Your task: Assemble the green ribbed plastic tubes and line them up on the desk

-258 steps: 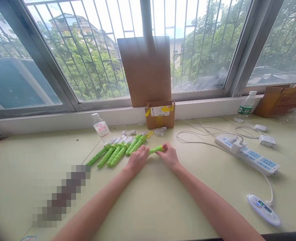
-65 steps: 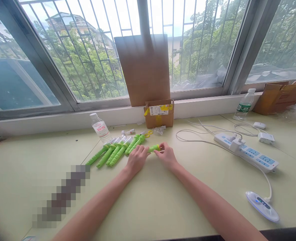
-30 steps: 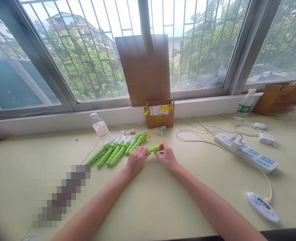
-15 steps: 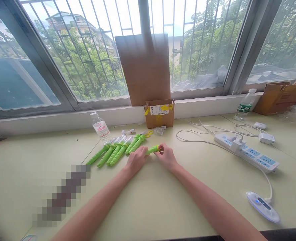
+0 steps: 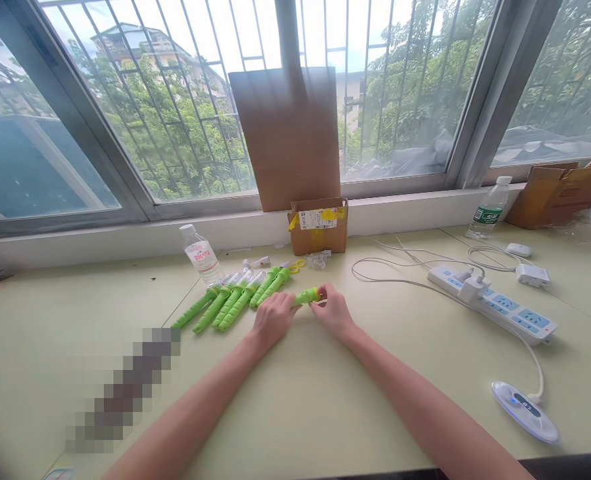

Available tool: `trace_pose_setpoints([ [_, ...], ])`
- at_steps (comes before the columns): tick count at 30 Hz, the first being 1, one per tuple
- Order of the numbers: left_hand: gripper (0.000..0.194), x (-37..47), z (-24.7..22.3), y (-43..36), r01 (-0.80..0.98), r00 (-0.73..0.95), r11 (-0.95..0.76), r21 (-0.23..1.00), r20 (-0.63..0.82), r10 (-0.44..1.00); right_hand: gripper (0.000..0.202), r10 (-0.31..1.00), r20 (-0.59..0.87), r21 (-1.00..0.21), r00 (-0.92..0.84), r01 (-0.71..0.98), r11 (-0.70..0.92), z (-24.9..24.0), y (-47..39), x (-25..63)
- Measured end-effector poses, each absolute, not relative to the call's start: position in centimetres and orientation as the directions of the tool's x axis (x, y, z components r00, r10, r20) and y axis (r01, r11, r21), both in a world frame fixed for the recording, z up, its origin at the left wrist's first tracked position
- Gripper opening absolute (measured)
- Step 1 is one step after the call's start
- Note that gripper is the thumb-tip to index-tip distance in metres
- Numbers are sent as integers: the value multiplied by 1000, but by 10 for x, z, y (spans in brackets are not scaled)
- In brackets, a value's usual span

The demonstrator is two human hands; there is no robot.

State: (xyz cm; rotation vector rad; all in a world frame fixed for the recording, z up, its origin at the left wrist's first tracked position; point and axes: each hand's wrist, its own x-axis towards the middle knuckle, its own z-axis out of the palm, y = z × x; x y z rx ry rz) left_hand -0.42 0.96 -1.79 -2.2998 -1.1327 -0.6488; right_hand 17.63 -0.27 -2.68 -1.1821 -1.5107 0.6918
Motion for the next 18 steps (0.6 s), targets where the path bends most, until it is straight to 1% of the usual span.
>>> trace_pose_setpoints([
  [7,23,-4,-20,11,823,539,-528,-210,584,607,21,930,367,-883,37,329,335,-26,-3,177],
  [18,23,-6,-19,10,838,505,-541,-67,469,725,24,913,408,-864,6,326,384,-28,-2,179],
])
